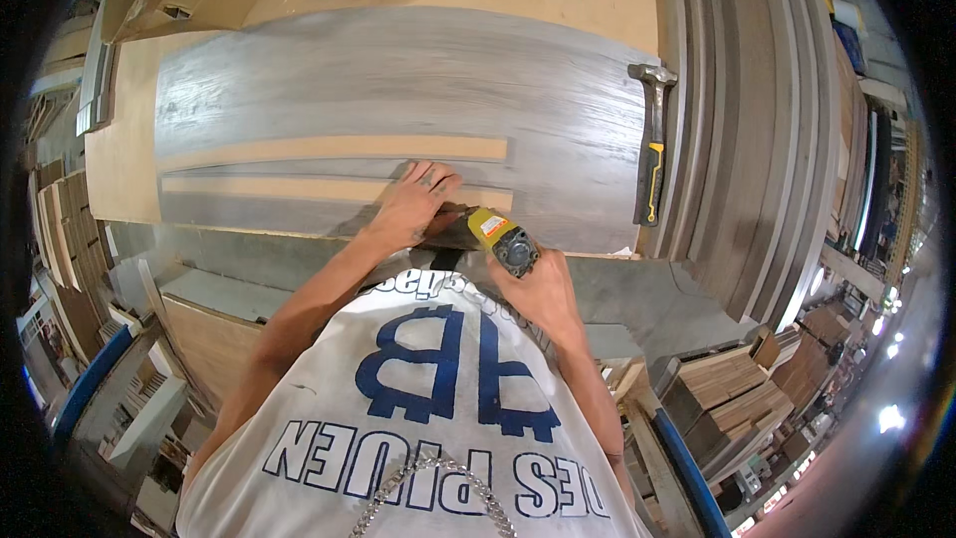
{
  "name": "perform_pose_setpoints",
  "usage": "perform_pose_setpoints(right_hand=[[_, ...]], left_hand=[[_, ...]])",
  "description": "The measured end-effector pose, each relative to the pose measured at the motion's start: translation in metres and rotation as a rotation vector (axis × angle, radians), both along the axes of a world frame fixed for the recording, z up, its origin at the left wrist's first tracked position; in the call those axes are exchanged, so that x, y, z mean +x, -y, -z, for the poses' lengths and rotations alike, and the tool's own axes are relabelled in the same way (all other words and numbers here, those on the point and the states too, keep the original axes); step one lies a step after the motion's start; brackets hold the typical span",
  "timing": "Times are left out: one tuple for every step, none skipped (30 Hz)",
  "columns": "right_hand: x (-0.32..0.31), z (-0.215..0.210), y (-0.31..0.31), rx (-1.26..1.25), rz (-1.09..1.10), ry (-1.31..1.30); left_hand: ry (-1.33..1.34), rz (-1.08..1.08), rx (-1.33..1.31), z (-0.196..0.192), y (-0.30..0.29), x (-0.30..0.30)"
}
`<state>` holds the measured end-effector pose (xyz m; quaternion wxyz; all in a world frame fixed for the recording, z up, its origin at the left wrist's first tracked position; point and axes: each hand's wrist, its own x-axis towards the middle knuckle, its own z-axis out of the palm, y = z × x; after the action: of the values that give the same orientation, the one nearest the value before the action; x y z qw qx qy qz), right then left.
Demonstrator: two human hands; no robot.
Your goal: Assembling decorative wood panels using wood strips, metal ornaments, and a pneumatic nailer.
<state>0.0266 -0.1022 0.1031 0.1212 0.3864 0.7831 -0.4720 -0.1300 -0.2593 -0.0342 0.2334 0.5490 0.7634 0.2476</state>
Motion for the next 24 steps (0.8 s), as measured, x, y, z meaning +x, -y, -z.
perform_pose_setpoints(right_hand=[[-0.001,0.001,0.000,-0.001,-0.006,0.003],[-0.001,0.003,0.000,-0.012,-0.017,0.014],[-0.001,0.004,-0.001,-0.022,-0.026,0.025],[-0.001,0.006,0.000,-0.023,-0.030,0.028],[-0.001,0.007,0.000,-0.020,-0.026,0.016],[-0.002,0.008,0.000,-0.019,-0.023,0.000],[-0.003,0.008,0.001,-0.021,-0.027,0.000],[-0.005,0.006,0.001,-0.006,-0.044,-0.004],[-0.006,0.005,0.001,0.012,-0.057,-0.006],[-0.007,0.005,0.001,0.012,-0.058,-0.004],[-0.007,0.005,0.001,0.012,-0.057,-0.008],[-0.007,0.006,0.000,0.012,-0.057,-0.013],[-0.006,0.008,0.001,0.012,-0.058,-0.012],[-0.004,0.012,0.002,0.017,-0.069,-0.016],[-0.004,0.013,0.004,0.023,-0.078,-0.019],[-0.005,0.012,0.006,0.024,-0.077,-0.019],[-0.007,0.010,0.008,0.092,-0.130,0.022],[-0.010,0.009,0.008,0.162,-0.186,0.061],[-0.010,0.010,0.006,0.164,-0.190,0.060],[-0.008,0.012,0.003,0.114,-0.164,0.060],[-0.009,0.012,0.001,0.063,-0.140,0.062],[-0.011,0.011,0.000,0.064,-0.147,0.064],[-0.015,0.009,-0.002,0.061,-0.121,0.066],[-0.018,0.007,-0.004,0.059,-0.088,0.064]], left_hand=[[-0.001,0.002,0.012,0.000,0.000,0.000],[0.002,-0.003,0.010,-0.001,0.001,0.000],[0.007,-0.003,0.010,-0.003,0.001,-0.001],[0.012,-0.002,0.010,-0.003,0.000,-0.001],[0.015,-0.005,0.009,-0.002,0.000,-0.001],[0.023,-0.005,0.025,-0.001,0.000,-0.002],[0.031,-0.005,0.041,-0.001,0.000,-0.002],[0.031,-0.009,0.039,-0.001,0.000,-0.002],[0.038,0.003,0.013,-0.002,-0.001,-0.003],[0.045,0.015,-0.012,-0.003,-0.001,-0.003],[0.047,0.015,-0.012,-0.003,-0.001,-0.004],[0.045,0.016,0.005,-0.002,-0.001,-0.004],[0.042,0.017,0.022,-0.002,-0.001,-0.003],[0.042,0.016,0.023,-0.002,0.000,-0.003],[0.050,0.016,0.032,-0.004,0.000,-0.004],[0.057,0.017,0.042,-0.004,0.000,-0.004],[0.057,0.018,0.043,-0.004,0.000,-0.003],[0.073,0.008,0.045,-0.003,0.000,-0.003],[0.089,-0.003,0.047,-0.002,0.000,-0.003],[0.088,-0.007,0.048,-0.001,0.001,-0.002],[0.097,-0.021,0.077,-0.001,0.003,0.000],[0.107,-0.036,0.106,-0.001,0.005,0.002],[0.111,-0.045,0.106,0.001,0.005,0.003],[0.106,-0.041,0.086,0.000,0.003,0.003]])
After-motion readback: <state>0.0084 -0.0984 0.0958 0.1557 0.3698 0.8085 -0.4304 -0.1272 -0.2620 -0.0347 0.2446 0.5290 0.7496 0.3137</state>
